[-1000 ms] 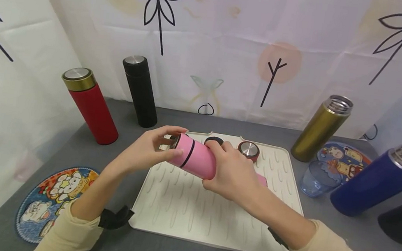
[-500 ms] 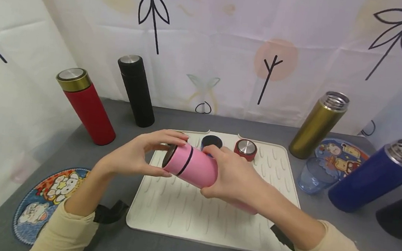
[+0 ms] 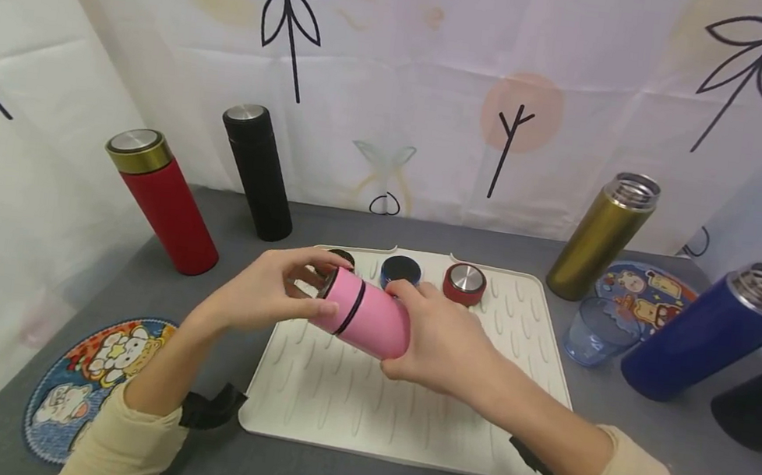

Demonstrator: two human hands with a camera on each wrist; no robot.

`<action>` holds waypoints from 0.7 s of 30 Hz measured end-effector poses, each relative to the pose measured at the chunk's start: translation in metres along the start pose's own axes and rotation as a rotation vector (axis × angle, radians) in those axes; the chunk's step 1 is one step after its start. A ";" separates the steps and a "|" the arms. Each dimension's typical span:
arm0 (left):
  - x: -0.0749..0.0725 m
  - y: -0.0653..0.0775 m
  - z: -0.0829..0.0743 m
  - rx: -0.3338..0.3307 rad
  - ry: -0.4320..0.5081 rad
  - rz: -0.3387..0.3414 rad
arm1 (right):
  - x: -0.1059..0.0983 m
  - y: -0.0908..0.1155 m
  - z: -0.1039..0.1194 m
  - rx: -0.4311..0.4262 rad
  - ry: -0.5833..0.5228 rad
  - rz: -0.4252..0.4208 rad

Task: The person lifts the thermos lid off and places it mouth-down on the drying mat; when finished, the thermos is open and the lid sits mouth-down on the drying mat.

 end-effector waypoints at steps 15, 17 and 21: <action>0.013 0.014 -0.018 0.289 -0.011 0.250 | 0.009 -0.002 -0.002 -0.002 -0.132 0.098; 0.013 0.016 -0.020 0.305 -0.005 0.275 | 0.011 -0.001 -0.002 -0.003 -0.166 0.120; 0.013 0.015 -0.019 0.274 0.020 0.291 | 0.013 0.000 -0.001 -0.004 -0.186 0.132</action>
Point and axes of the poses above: each hand's wrist, its own y-axis away from the middle knuckle, its own x-axis out of the palm, z = x × y, the point moved 10 cm from there along -y, towards the middle knuckle, and after that the axes turned 15 degrees about -x, right-handed, at the moved point
